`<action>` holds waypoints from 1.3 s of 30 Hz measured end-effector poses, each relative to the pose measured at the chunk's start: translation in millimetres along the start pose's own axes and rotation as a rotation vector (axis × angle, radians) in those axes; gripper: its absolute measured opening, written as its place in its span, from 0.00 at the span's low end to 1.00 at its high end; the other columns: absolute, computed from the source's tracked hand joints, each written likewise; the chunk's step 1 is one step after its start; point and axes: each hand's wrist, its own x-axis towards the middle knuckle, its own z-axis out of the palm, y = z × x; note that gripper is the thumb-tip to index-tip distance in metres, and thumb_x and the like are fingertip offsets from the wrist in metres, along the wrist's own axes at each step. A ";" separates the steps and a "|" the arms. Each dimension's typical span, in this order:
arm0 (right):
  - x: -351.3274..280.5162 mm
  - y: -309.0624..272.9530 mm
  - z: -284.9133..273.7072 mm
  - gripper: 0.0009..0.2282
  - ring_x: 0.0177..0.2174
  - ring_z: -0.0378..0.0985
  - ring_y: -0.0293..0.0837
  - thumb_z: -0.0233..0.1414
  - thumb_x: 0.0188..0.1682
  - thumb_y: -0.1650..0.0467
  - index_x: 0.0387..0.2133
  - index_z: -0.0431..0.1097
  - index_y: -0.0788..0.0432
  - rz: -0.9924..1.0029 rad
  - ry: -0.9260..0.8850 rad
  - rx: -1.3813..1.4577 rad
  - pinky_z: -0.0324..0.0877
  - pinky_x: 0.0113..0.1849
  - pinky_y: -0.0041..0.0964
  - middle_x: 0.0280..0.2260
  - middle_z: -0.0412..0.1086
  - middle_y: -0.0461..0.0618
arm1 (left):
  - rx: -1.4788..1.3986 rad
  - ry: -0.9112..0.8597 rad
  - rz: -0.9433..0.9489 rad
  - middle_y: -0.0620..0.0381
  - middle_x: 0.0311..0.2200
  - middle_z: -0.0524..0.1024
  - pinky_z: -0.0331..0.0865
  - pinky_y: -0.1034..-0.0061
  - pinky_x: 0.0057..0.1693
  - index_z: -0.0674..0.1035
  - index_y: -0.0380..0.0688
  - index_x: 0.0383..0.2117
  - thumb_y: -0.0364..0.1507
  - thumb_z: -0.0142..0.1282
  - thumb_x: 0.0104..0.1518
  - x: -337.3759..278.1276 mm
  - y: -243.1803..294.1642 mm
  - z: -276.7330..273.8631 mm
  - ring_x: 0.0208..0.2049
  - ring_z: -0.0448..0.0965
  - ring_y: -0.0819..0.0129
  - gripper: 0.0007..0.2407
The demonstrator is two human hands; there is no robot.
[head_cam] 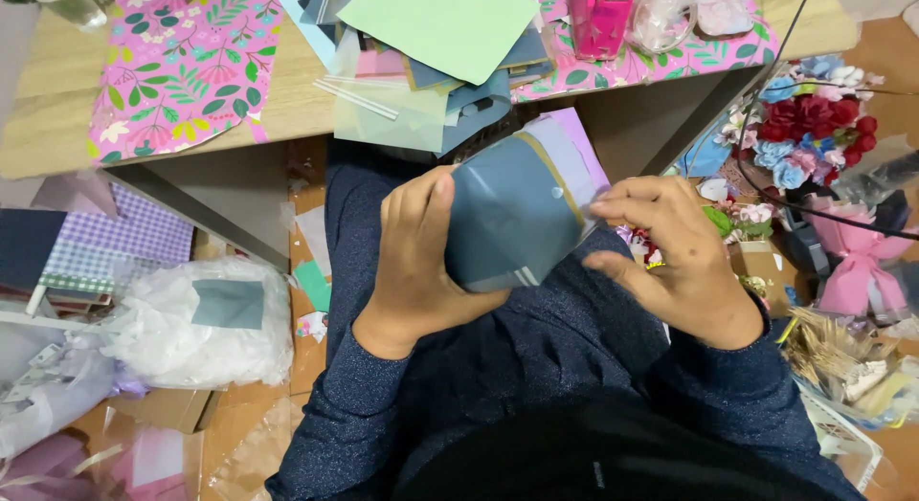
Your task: The person wraps a small bouquet of artificial flowers in brown paper and then wraps a small box in purple and blue paper. They use tape to secure the wrapping paper and add a sticker to the finished package.
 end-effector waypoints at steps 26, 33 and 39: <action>13.6 -26.9 51.0 0.29 0.59 0.64 0.57 0.63 0.46 0.59 0.55 0.59 0.59 0.060 0.267 0.210 0.72 0.59 0.52 0.56 0.56 0.61 | 0.284 0.233 -0.271 0.40 0.61 0.67 0.69 0.52 0.61 0.56 0.42 0.68 0.53 0.68 0.49 12.2 36.1 23.8 0.59 0.74 0.44 0.45; 8.3 -17.6 61.6 0.31 0.69 0.54 0.59 0.57 0.51 0.59 0.63 0.49 0.56 0.101 0.235 0.398 0.68 0.66 0.56 0.66 0.48 0.63 | 0.173 0.112 -0.316 0.35 0.59 0.66 0.69 0.51 0.57 0.57 0.37 0.68 0.56 0.60 0.51 13.3 53.7 19.0 0.51 0.73 0.39 0.45; 11.7 -13.1 57.9 0.35 0.67 0.59 0.56 0.57 0.51 0.65 0.68 0.45 0.61 0.241 0.185 0.649 0.76 0.59 0.47 0.69 0.48 0.63 | 0.012 -0.013 -0.265 0.42 0.68 0.64 0.67 0.59 0.64 0.53 0.33 0.69 0.38 0.62 0.61 8.4 56.4 -0.2 0.62 0.75 0.47 0.36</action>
